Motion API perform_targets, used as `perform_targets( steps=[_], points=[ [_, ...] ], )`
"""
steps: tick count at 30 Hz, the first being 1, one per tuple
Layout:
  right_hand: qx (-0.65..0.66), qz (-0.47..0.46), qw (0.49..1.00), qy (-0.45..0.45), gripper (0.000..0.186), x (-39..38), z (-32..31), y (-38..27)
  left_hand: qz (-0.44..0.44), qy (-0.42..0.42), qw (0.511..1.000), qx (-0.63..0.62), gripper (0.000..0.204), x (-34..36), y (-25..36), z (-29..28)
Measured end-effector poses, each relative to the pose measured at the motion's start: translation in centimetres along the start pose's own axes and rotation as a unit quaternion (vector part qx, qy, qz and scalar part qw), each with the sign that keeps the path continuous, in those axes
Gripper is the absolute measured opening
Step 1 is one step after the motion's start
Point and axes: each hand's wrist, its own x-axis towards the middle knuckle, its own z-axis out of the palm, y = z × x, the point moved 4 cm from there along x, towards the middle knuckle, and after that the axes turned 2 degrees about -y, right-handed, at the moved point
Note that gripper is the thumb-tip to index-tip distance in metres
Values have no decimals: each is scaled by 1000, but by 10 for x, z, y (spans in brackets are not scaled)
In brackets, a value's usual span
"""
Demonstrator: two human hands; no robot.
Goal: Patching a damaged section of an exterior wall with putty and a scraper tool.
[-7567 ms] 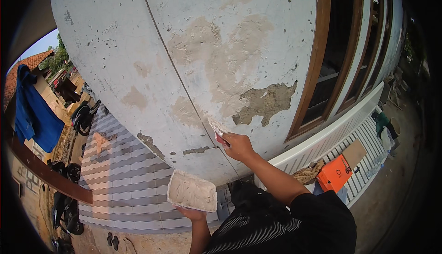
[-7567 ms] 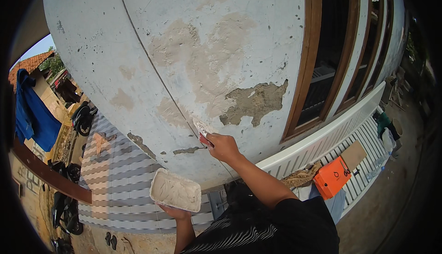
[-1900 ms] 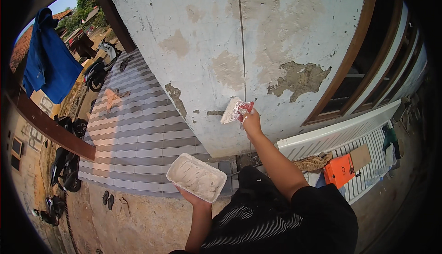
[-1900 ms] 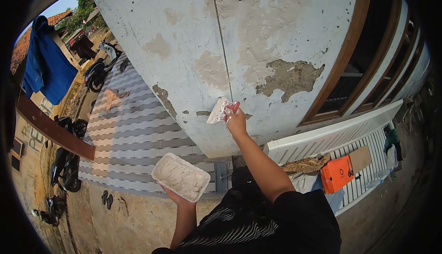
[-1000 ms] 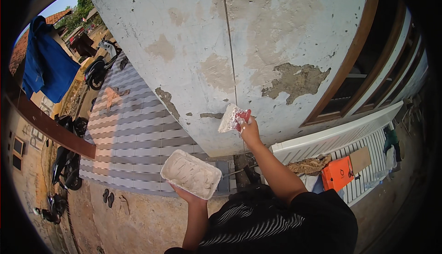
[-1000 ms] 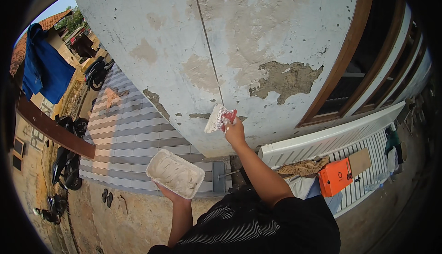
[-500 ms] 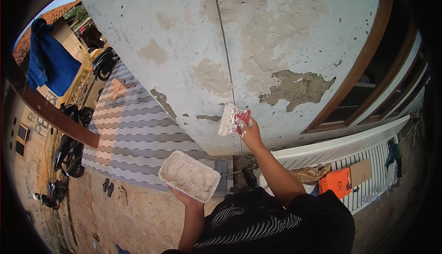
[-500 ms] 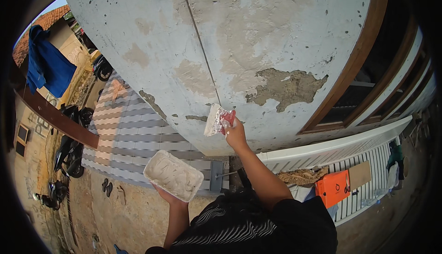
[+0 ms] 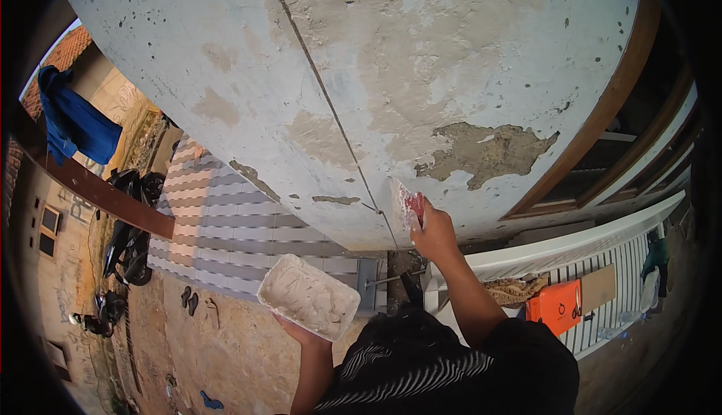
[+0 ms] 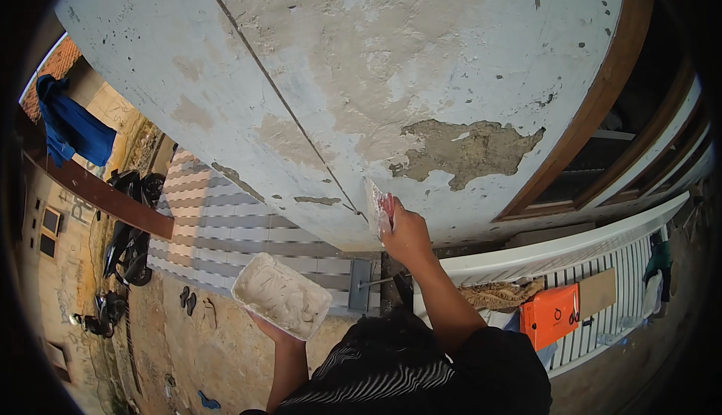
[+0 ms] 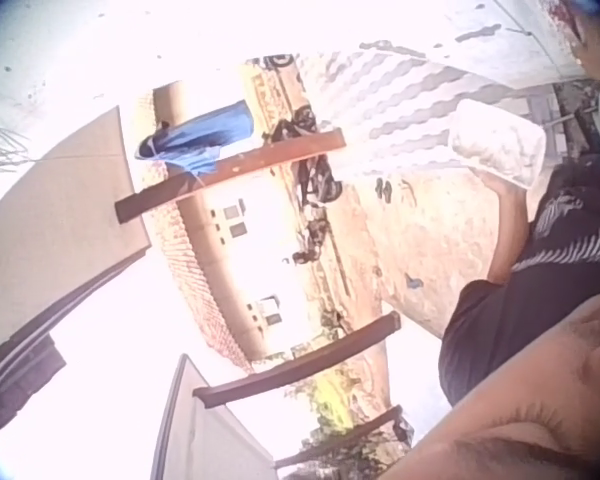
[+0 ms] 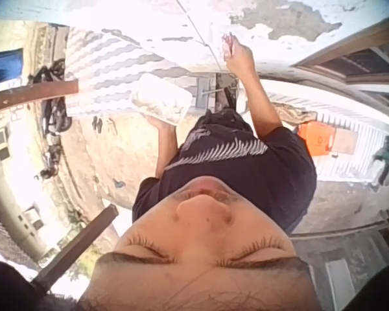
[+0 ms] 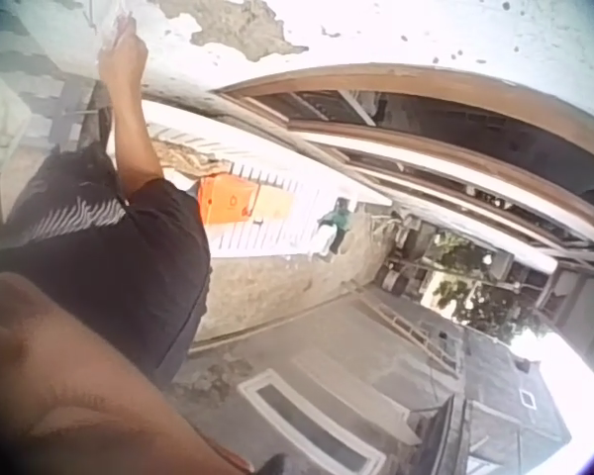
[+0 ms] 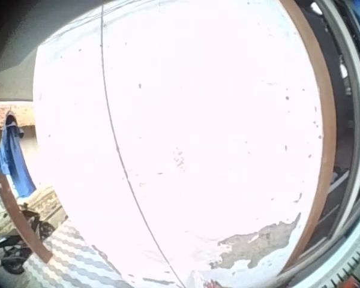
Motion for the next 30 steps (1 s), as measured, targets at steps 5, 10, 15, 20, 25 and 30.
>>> perform_targets(
  steps=[5,10,15,20,25,30],
  points=[
    [-23,35,999,8,37,3,-12,-7,-5,-17,1000,11,67,2,4,0],
    [-26,41,998,30,40,-8,-16,-19,-28,-30,999,-34,68,5,21,-13],
    [-61,68,994,52,40,-7,5,-18,-64,-63,996,-1,67,4,40,-6],
    [-41,58,992,101,37,-36,-1,-34,-78,-73,990,-87,65,17,74,-17],
    [-36,55,987,147,45,-63,2,-44,-92,-107,989,-47,64,22,91,-14],
    [-19,82,989,120,46,-76,9,-37,-109,-111,987,-46,65,27,80,-2]
  ],
)
